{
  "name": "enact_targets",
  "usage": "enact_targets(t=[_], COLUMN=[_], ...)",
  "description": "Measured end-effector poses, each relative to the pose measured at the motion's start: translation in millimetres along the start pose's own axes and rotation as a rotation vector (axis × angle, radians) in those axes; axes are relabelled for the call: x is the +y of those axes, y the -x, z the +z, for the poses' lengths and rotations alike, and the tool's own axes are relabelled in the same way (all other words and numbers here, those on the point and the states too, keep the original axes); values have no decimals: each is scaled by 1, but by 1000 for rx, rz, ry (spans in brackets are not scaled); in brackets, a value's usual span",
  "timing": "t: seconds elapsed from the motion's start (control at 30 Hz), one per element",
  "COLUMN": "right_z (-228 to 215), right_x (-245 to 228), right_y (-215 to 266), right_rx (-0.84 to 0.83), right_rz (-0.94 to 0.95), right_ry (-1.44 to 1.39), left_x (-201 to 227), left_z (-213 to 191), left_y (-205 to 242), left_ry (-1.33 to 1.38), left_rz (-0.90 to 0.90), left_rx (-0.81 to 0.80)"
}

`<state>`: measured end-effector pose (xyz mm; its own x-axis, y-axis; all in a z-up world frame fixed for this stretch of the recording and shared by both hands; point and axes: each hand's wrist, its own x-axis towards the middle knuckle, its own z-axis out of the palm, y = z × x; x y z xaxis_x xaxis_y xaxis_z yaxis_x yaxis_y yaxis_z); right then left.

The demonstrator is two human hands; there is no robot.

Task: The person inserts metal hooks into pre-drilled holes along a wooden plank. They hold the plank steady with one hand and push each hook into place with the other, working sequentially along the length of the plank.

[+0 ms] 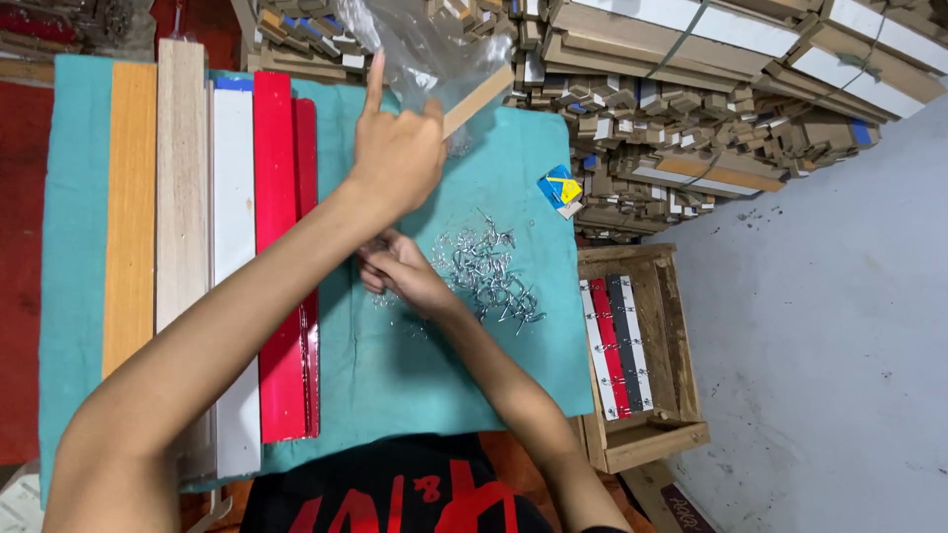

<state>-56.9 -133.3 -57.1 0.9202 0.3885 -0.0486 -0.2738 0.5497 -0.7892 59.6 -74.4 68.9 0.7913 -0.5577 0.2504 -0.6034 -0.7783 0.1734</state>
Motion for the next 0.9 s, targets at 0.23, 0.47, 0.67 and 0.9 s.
enact_targets(t=[0.23,0.47,0.67,0.9], right_z=[15,3,9,28], right_x=[22,-2,-65,-150], right_y=[-7,-17,-18,-41], right_rx=[117,281,118,-563], right_rz=[-274,-184,-8,233], right_ry=[-117,501,592,1107], left_x=[11,2,10,-13], left_z=[2,-16,-98,-85], left_y=[-8,12,40,61], left_ry=[-162,-391,7,-274], left_rz=[-121,-264,-197,-182], left_rx=[159,193,304,9])
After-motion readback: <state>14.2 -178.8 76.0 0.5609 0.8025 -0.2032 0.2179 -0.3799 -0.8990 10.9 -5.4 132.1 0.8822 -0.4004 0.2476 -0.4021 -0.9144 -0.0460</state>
